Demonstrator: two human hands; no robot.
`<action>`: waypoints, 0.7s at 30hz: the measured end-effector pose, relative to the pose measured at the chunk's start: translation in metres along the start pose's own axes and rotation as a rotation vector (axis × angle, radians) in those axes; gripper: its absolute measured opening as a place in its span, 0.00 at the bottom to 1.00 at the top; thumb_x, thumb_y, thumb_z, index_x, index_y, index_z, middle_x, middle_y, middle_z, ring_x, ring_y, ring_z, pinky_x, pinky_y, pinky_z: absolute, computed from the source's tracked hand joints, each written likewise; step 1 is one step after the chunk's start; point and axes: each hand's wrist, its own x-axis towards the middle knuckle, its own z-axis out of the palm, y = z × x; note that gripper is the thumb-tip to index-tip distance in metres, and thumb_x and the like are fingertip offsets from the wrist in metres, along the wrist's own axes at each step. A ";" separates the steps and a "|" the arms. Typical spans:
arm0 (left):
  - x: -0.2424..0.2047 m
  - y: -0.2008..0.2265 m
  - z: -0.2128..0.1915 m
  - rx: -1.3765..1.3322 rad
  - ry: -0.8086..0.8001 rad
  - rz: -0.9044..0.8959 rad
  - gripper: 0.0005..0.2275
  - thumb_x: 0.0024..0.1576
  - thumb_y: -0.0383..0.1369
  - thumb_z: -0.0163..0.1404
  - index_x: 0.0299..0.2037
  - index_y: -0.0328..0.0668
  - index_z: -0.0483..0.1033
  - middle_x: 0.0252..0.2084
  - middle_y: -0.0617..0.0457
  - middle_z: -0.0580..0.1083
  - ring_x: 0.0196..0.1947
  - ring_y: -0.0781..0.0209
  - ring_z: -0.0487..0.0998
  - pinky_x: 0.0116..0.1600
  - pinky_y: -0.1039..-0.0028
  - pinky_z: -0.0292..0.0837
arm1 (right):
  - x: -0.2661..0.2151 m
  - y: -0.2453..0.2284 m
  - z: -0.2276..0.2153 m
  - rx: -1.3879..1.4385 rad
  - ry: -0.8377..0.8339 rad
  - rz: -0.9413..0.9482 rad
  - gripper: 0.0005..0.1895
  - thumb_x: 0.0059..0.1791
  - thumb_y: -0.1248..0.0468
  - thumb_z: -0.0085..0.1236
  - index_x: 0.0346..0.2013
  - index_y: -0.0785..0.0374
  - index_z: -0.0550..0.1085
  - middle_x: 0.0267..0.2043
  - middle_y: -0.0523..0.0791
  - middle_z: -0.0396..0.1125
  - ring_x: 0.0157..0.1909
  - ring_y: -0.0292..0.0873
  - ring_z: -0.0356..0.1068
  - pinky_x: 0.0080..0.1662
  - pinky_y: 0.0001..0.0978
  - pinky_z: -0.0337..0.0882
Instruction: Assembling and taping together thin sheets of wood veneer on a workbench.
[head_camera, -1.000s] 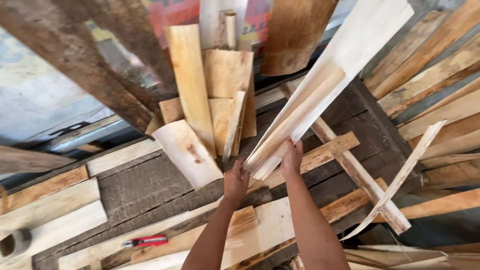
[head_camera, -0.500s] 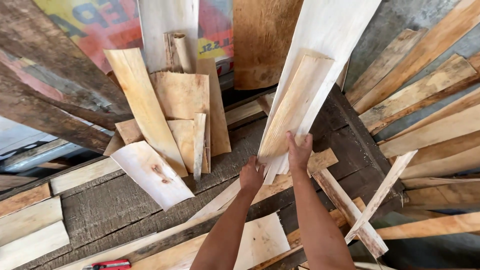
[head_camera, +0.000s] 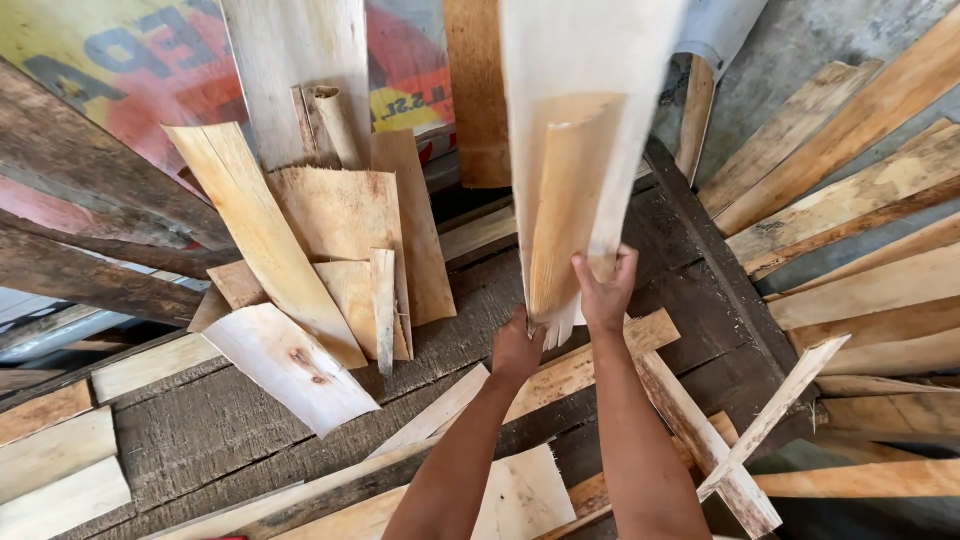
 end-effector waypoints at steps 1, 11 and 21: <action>0.003 -0.008 0.007 0.000 -0.001 -0.002 0.14 0.61 0.36 0.55 0.48 0.33 0.68 0.39 0.31 0.79 0.41 0.34 0.82 0.48 0.51 0.78 | 0.000 0.005 0.002 -0.001 0.000 0.002 0.22 0.48 0.64 0.65 0.51 0.59 0.63 0.49 0.47 0.66 0.53 0.43 0.70 0.57 0.40 0.73; 0.001 0.005 -0.005 -0.021 0.012 -0.045 0.33 0.61 0.39 0.54 0.73 0.43 0.49 0.57 0.36 0.75 0.52 0.38 0.80 0.58 0.54 0.76 | -0.036 0.037 0.011 -0.388 0.121 0.150 0.43 0.53 0.41 0.52 0.72 0.63 0.52 0.68 0.57 0.50 0.69 0.58 0.56 0.65 0.59 0.63; -0.046 -0.023 -0.051 -0.258 0.323 0.123 0.31 0.58 0.38 0.58 0.69 0.37 0.60 0.65 0.36 0.69 0.61 0.44 0.75 0.53 0.60 0.79 | -0.091 0.056 0.017 -0.459 0.293 -0.084 0.26 0.58 0.54 0.50 0.66 0.65 0.60 0.62 0.56 0.55 0.60 0.51 0.64 0.59 0.46 0.74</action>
